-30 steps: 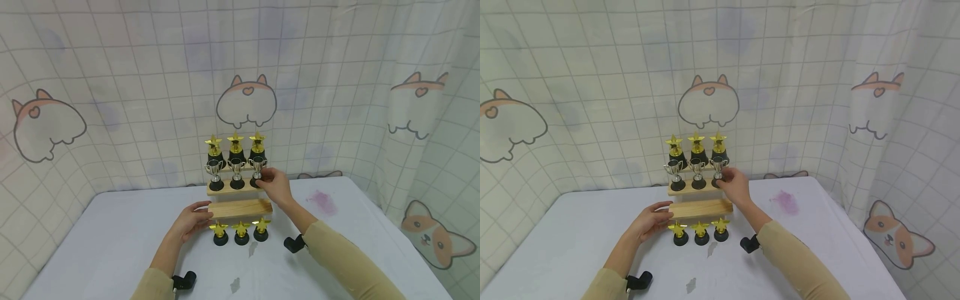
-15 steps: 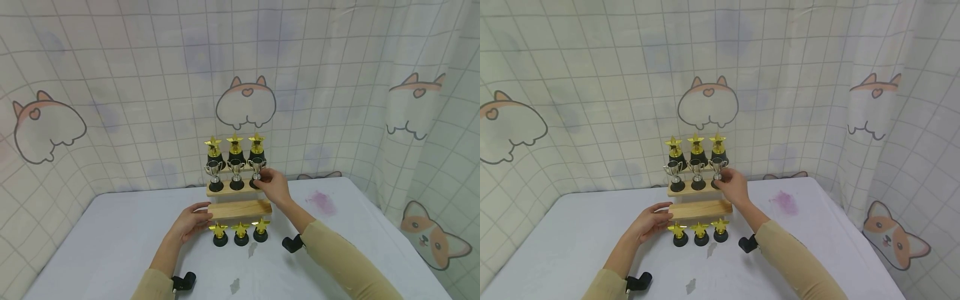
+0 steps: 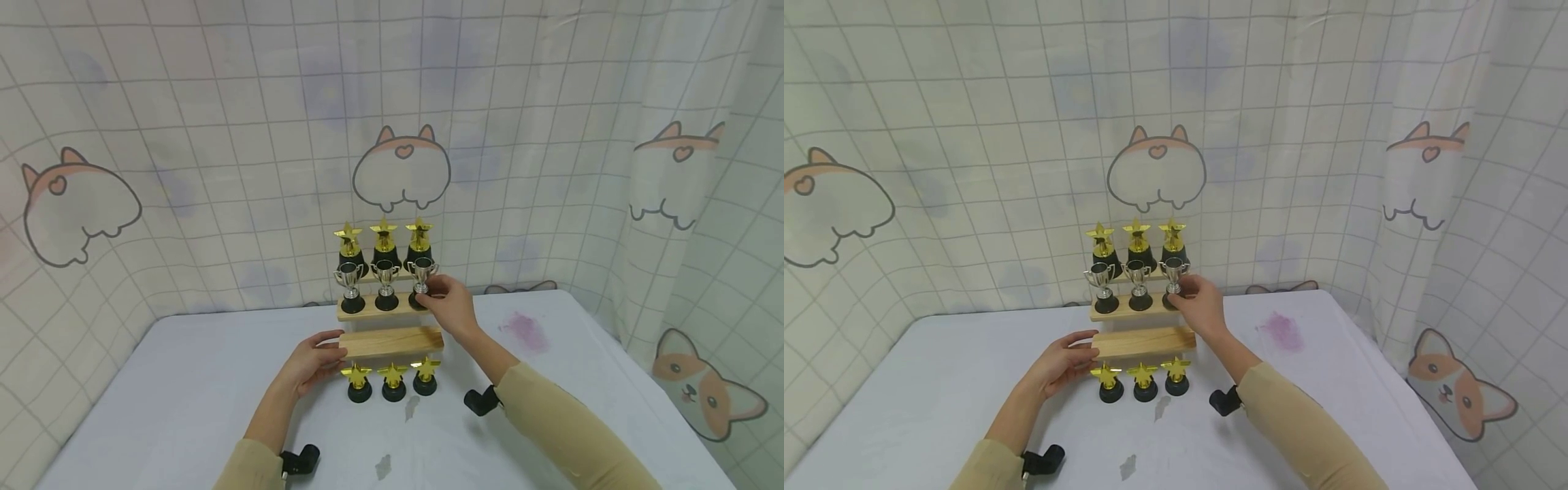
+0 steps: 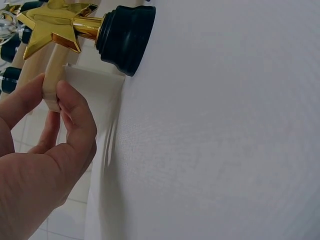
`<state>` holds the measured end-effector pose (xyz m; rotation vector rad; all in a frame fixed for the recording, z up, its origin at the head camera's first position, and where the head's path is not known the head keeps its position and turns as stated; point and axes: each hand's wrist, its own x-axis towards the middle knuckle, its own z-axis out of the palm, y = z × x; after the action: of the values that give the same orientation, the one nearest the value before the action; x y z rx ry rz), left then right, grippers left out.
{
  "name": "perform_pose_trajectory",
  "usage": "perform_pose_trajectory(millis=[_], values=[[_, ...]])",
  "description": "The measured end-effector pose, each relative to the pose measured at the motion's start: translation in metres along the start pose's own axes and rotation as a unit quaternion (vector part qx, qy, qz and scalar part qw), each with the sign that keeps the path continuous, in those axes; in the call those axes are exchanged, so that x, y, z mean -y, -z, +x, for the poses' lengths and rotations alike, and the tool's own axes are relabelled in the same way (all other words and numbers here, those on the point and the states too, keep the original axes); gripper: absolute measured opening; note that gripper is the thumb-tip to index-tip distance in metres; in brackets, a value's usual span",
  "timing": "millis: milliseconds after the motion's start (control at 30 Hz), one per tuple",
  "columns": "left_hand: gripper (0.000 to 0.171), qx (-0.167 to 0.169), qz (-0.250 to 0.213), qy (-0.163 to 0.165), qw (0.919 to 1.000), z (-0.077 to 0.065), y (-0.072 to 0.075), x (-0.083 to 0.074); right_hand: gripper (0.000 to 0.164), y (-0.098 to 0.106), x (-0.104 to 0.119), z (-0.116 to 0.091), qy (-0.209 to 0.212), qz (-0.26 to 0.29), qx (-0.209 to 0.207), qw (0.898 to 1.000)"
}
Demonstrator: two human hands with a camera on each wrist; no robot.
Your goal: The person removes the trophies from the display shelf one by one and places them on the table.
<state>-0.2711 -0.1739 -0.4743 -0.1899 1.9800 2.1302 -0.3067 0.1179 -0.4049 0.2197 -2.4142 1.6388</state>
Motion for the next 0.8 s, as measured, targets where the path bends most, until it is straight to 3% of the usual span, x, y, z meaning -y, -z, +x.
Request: perform_pose_trajectory(millis=[800], values=[[0.059,0.000,0.005,0.002,1.0000,0.000,0.000,-0.001,0.031,0.012,0.003,-0.017,0.013,0.011,0.009,1.000]])
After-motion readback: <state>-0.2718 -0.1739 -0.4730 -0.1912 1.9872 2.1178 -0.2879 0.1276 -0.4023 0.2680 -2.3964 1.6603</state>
